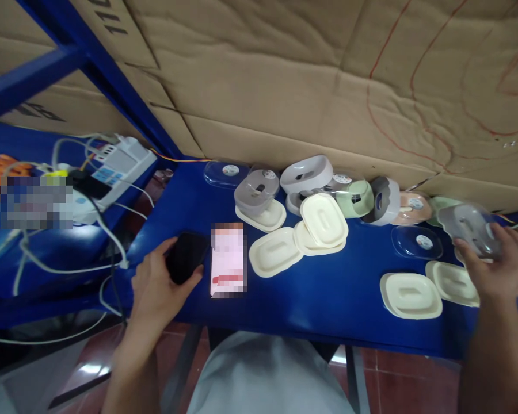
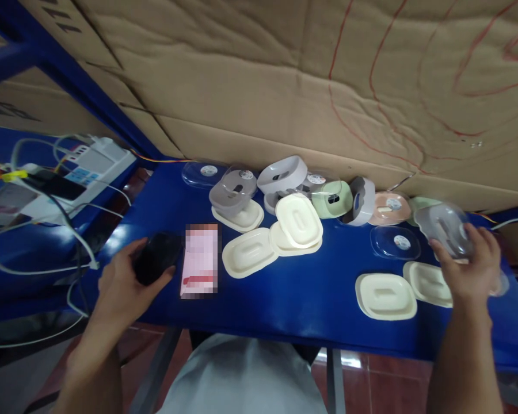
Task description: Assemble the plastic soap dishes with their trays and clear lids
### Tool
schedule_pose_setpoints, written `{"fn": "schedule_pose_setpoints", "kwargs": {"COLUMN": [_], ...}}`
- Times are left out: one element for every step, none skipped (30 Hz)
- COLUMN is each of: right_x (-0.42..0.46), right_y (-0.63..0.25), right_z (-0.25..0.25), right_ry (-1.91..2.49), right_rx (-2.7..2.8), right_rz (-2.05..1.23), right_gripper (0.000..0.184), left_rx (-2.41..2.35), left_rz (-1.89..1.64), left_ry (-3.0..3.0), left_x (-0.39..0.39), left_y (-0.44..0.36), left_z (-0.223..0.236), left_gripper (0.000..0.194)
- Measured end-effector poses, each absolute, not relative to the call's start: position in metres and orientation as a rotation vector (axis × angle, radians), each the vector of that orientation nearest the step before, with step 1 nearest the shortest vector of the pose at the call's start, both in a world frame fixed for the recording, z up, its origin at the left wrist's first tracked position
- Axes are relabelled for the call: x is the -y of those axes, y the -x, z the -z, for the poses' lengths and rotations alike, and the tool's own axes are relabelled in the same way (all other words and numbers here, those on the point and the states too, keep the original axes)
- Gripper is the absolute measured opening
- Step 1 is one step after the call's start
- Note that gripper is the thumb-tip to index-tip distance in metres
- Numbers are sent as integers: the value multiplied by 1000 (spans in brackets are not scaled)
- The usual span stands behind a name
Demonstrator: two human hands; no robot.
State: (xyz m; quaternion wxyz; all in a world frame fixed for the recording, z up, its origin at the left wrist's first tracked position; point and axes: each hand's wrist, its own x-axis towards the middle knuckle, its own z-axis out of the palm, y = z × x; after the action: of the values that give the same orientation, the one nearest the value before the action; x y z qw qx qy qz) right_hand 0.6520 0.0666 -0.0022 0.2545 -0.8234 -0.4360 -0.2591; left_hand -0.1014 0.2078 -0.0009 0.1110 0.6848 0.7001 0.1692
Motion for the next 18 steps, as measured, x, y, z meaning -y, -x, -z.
{"fn": "schedule_pose_setpoints", "kwargs": {"right_x": [-69, -71, -72, -74, -76, -78, -81, -84, -89, -93, -98, -103, -107, -111, -114, -115, -115, -113], "right_y": [-650, -648, -648, -650, -652, -654, -657, -659, -661, -662, -662, -661, -659, -657, -654, -651, -647, -642], "right_z": [5, 7, 8, 8, 7, 5, 3, -1, -4, -8, -12, -16, -20, -24, -27, -30, -33, -34], "right_ry": [2215, 2202, 2200, 2211, 2226, 2244, 2258, 2268, 2270, 2273, 2272, 2271, 2271, 2276, 2284, 2292, 2285, 2270], "right_rx": [1213, 1233, 1237, 1224, 1200, 1173, 1149, 1138, 1135, 1145, 1160, 1175, 1191, 1213, 1235, 1263, 1289, 1310], "right_rz": [676, 656, 645, 639, 645, 657, 676, 692, 708, 712, 708, 697, 682, 663, 652, 649, 670, 705], "right_gripper": [94, 94, 91, 87, 82, 80, 79, 80, 80, 79, 75, 71, 67, 65, 64, 65, 65, 65], "left_rx": [-2062, -2064, -2063, -2064, -2069, -2076, -2084, -2092, -2100, -2107, -2115, -2127, -2140, -2149, -2158, -2165, -2161, -2144], "left_rz": [-505, -514, -522, -527, -530, -534, -539, -543, -549, -555, -557, -559, -559, -558, -558, -568, -595, -641], "left_ry": [-2009, -2011, -2014, -2015, -2013, -2006, -1995, -1983, -1971, -1961, -1954, -1946, -1939, -1937, -1939, -1950, -1975, -2012], "left_x": [-207, -206, -205, -204, -204, -203, -203, -203, -202, -202, -202, -201, -201, -201, -201, -201, -200, -199], "left_y": [101, 100, 100, 99, 99, 99, 99, 98, 98, 97, 97, 95, 94, 92, 90, 87, 83, 79], "left_z": [0, -1, -1, -2, -2, -2, -3, -3, -3, -3, -3, -4, -4, -5, -6, -8, -11, -14], "left_gripper": [85, 84, 82, 80, 77, 75, 74, 74, 75, 77, 78, 80, 82, 84, 86, 85, 83, 79]}}
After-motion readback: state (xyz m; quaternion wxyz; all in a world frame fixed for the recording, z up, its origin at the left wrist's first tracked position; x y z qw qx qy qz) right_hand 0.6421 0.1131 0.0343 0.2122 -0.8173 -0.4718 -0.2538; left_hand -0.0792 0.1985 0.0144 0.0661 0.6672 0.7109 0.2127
